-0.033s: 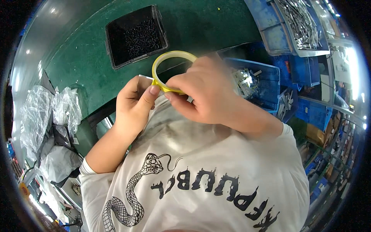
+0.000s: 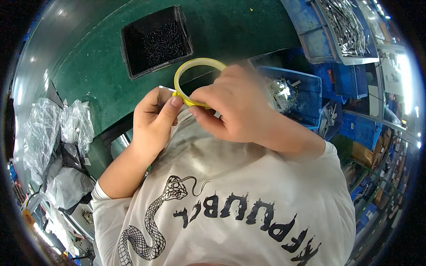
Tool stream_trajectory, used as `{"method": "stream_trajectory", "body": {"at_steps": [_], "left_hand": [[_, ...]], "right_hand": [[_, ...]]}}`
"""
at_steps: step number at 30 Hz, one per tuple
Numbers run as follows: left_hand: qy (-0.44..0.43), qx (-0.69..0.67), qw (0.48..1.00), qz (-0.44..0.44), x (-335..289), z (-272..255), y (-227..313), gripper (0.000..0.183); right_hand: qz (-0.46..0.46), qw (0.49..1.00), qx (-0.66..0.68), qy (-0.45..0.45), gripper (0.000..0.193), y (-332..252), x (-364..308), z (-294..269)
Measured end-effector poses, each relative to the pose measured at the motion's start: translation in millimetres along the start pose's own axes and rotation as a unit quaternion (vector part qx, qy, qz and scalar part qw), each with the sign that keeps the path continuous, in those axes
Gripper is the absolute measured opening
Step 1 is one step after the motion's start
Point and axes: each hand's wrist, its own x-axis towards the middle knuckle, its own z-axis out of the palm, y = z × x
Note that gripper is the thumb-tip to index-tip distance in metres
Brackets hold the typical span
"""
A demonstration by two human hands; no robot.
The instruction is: Applying yellow adhesive tape to small electronic components on an assembly line.
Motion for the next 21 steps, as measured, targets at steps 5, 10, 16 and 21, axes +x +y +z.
{"method": "stream_trajectory", "body": {"at_steps": [5,10,16,21], "left_hand": [[0.017,-0.047,0.998,-0.03,1.1,-0.5,-3.9,0.023],[-0.016,-0.106,0.991,-0.081,2.1,-4.3,-1.7,0.037],[-0.072,-0.146,0.982,-0.091,3.3,-7.7,-4.6,0.046],[-0.099,-0.204,0.96,-0.166,3.1,-8.4,-2.5,0.051]], "right_hand": [[-0.029,0.999,-0.017,0.021,0.022,-4.4,2.6,4.7],[-0.026,1.0,-0.016,0.007,0.023,-5.1,2.3,1.0],[-0.016,1.0,-0.009,-0.001,0.031,-4.0,-0.8,-4.8],[-0.032,0.998,-0.052,-0.023,0.039,0.8,-6.5,-10.8]]}}
